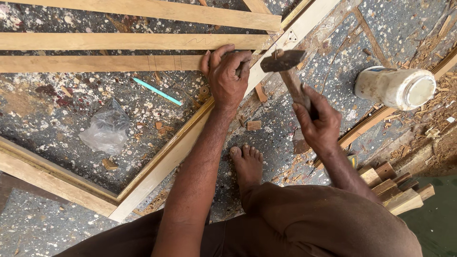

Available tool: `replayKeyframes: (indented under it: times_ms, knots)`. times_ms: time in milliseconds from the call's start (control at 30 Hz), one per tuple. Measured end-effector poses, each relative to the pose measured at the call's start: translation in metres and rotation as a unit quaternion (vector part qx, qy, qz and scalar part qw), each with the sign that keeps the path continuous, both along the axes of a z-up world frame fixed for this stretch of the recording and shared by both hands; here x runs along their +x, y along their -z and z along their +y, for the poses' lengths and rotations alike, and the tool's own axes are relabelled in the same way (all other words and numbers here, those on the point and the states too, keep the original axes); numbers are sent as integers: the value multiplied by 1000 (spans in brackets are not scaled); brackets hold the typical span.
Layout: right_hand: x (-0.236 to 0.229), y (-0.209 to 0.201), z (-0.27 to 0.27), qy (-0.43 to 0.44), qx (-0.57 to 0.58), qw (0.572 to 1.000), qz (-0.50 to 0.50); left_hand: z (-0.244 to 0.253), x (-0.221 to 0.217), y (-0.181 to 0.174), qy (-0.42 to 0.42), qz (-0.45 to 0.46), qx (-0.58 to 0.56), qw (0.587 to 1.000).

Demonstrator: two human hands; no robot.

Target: The person assembles a wooden frame by positioning wooden slats, applying glue, and hammering them together on the floor.

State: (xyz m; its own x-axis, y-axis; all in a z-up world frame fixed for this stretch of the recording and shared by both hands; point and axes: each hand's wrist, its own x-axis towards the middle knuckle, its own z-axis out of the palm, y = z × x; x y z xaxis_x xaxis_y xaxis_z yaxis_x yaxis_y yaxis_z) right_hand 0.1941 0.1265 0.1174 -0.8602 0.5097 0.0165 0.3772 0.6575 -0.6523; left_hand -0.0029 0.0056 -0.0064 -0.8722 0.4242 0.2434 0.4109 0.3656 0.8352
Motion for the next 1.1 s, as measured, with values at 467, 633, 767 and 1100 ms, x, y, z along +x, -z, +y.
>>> replayKeyframes:
  times_ms: [467, 633, 767, 1100]
  knots:
    - [-58, -33, 12, -141, 251, 953, -92, -5, 0, 3, 2, -29, -2, 1000]
    - [-52, -37, 10, -152, 298, 928, -163, -5, 4, 4, 9, -46, -10, 999]
    - [-64, -39, 14, -146, 251, 951, -109, 1, -8, 3, -6, -25, -2, 1000]
    - [-61, -40, 9, -149, 256, 951, -87, -4, -3, 2, -26, -20, 25, 999]
